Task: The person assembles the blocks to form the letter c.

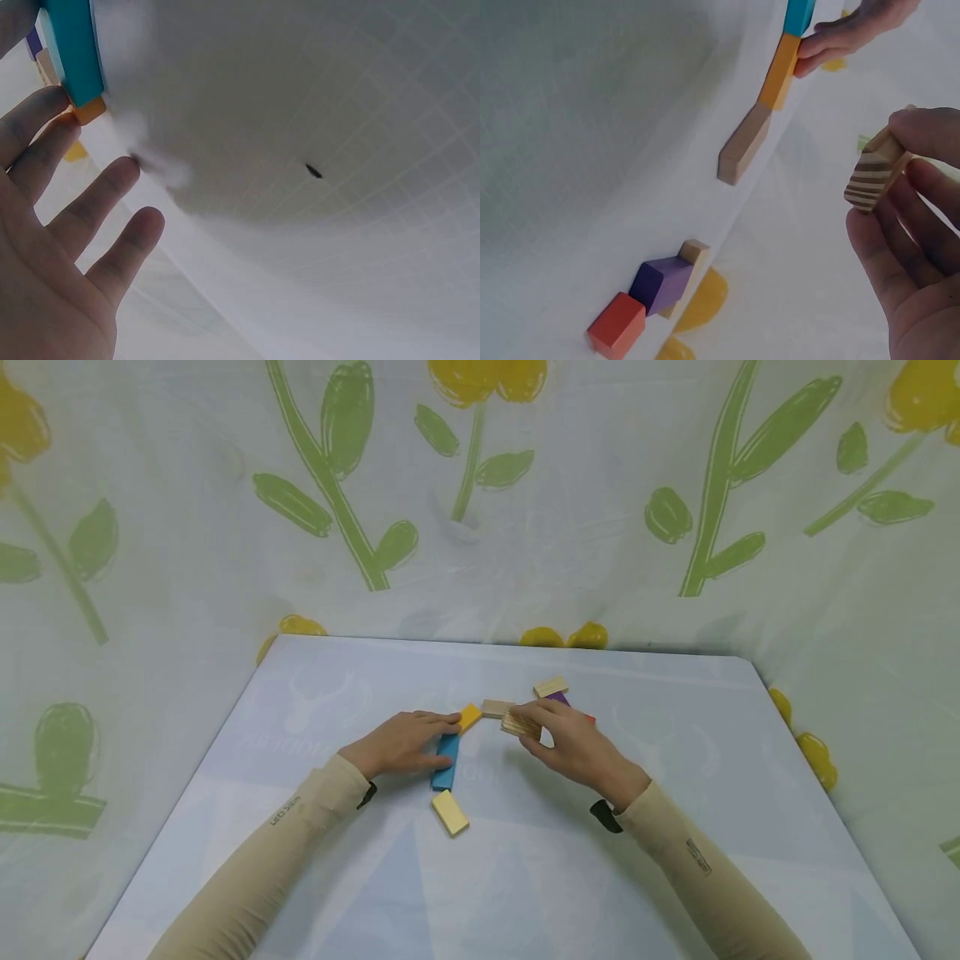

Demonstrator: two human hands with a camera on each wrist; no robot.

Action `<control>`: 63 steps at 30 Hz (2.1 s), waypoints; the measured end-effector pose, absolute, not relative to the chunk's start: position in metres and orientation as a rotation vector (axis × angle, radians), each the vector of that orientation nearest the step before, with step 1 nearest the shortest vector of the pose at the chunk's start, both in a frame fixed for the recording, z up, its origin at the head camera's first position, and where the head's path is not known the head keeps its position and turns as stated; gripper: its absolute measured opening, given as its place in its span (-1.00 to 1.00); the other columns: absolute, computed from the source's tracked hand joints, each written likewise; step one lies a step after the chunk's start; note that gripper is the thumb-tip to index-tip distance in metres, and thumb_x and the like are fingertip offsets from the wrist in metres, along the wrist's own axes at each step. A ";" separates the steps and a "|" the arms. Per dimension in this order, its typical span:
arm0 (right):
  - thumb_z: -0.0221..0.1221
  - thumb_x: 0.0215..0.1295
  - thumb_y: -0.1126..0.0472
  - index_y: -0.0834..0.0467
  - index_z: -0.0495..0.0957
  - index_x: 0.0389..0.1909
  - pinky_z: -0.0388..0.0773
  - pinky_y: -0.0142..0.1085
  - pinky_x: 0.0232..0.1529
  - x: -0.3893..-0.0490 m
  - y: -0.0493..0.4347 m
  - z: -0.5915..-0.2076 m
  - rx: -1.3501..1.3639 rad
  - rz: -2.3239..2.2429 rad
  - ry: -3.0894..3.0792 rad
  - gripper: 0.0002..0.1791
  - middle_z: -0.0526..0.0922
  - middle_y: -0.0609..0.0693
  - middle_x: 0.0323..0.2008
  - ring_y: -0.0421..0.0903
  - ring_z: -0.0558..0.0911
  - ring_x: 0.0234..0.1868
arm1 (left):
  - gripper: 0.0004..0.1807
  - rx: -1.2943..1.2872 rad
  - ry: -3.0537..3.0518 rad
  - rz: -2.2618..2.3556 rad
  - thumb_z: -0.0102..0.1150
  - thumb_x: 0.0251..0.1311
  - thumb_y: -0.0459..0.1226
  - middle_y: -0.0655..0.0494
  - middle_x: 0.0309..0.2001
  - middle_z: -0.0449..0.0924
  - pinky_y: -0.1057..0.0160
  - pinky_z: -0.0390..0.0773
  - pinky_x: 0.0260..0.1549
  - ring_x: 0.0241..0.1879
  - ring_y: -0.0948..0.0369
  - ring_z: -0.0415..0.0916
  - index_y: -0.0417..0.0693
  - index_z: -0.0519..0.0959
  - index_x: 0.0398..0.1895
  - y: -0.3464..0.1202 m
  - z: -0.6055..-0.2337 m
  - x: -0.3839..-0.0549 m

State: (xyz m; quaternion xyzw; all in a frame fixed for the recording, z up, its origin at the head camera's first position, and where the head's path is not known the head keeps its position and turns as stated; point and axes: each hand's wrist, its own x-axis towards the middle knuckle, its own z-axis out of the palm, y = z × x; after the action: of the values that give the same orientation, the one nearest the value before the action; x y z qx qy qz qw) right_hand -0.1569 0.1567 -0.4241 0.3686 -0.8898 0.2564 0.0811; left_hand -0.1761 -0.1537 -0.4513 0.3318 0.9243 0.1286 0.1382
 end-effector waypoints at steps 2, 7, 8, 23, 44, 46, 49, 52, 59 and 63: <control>0.38 0.28 0.24 0.09 0.58 0.25 0.66 -0.26 -0.04 -0.152 0.159 -0.424 1.116 0.800 -2.641 -0.50 0.63 0.00 0.13 -0.15 0.61 0.00 | -0.33 0.969 2.678 0.363 0.20 0.38 0.06 0.12 0.54 0.20 -0.07 0.27 0.40 0.47 0.02 0.22 -0.04 0.42 0.45 -0.154 -0.452 -0.176; 0.39 0.27 0.24 0.11 0.57 0.24 0.68 -0.21 -0.16 -0.142 0.161 -0.424 1.181 0.896 -2.573 -0.49 0.63 -0.04 0.06 -0.21 0.57 -0.11 | -0.34 0.982 2.687 0.365 0.22 0.38 0.05 0.10 0.53 0.22 -0.07 0.28 0.40 0.46 0.01 0.25 -0.06 0.43 0.44 -0.153 -0.451 -0.175; 0.39 0.27 0.23 0.11 0.57 0.24 0.67 -0.22 -0.17 -0.140 0.160 -0.425 1.193 0.908 -2.568 -0.50 0.63 -0.05 0.04 -0.21 0.56 -0.13 | -0.34 0.980 2.687 0.365 0.22 0.38 0.05 0.10 0.53 0.21 -0.07 0.27 0.40 0.46 0.01 0.24 -0.06 0.43 0.44 -0.153 -0.450 -0.175; 0.40 0.27 0.22 0.08 0.59 0.22 0.64 -0.32 0.02 -0.117 0.152 -0.439 1.318 0.882 -2.662 -0.51 0.62 -0.10 0.07 -0.25 0.57 0.00 | -0.32 0.948 2.687 0.345 0.19 0.38 0.08 0.13 0.54 0.19 -0.07 0.26 0.41 0.47 0.03 0.21 -0.02 0.41 0.46 -0.153 -0.454 -0.177; 0.38 0.30 0.16 0.11 0.58 0.22 0.59 -0.36 0.09 -0.104 0.134 -0.458 1.489 0.739 -2.915 -0.53 0.62 -0.06 0.04 -0.23 0.58 0.02 | -0.32 1.000 2.687 0.377 0.19 0.39 0.07 0.11 0.54 0.20 -0.07 0.27 0.40 0.47 0.01 0.22 -0.04 0.40 0.47 -0.156 -0.453 -0.177; 0.39 0.30 0.15 0.12 0.59 0.21 0.59 -0.34 0.09 -0.103 0.134 -0.459 1.484 0.725 -2.926 -0.52 0.62 -0.05 0.05 -0.22 0.58 0.02 | -0.32 1.004 2.687 0.375 0.19 0.39 0.07 0.11 0.54 0.19 -0.07 0.27 0.40 0.47 0.01 0.22 -0.04 0.40 0.47 -0.156 -0.454 -0.178; 0.39 0.29 0.14 0.11 0.59 0.21 0.60 -0.34 0.08 -0.103 0.134 -0.460 1.479 0.717 -2.926 -0.53 0.62 -0.05 0.04 -0.21 0.58 0.01 | -0.32 1.008 2.687 0.374 0.19 0.39 0.08 0.11 0.55 0.19 -0.06 0.27 0.40 0.47 0.01 0.22 -0.04 0.40 0.47 -0.156 -0.455 -0.179; 0.39 0.29 0.15 0.11 0.60 0.20 0.60 -0.35 0.07 -0.104 0.133 -0.461 1.484 0.725 -2.918 -0.53 0.62 -0.05 0.03 -0.22 0.57 0.00 | -0.31 1.009 2.687 0.373 0.18 0.39 0.08 0.12 0.55 0.18 -0.06 0.26 0.40 0.47 0.02 0.22 -0.03 0.39 0.47 -0.156 -0.457 -0.179; 0.39 0.29 0.15 0.10 0.60 0.22 0.57 -0.39 0.08 -0.101 0.130 -0.460 1.532 0.804 -2.925 -0.53 0.61 -0.09 0.03 -0.27 0.55 0.00 | -0.32 1.001 2.682 0.378 0.17 0.40 0.08 0.11 0.55 0.17 -0.08 0.26 0.41 0.48 0.01 0.21 -0.04 0.39 0.47 -0.156 -0.457 -0.179; 0.38 0.30 0.14 0.11 0.61 0.20 0.56 -0.42 0.05 -0.098 0.128 -0.460 1.555 0.790 -2.899 -0.54 0.61 -0.07 0.02 -0.26 0.56 -0.01 | -0.31 0.991 2.686 0.374 0.18 0.39 0.08 0.12 0.55 0.17 -0.09 0.25 0.41 0.47 0.01 0.21 -0.03 0.39 0.47 -0.156 -0.455 -0.178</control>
State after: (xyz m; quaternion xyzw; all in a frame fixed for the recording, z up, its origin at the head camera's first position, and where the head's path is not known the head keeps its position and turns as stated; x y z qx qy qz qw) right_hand -0.0982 0.1277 -0.4597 0.4562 -0.8507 0.2318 -0.1204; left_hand -0.1776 -0.1560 -0.4553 0.3405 0.9228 0.1285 0.1267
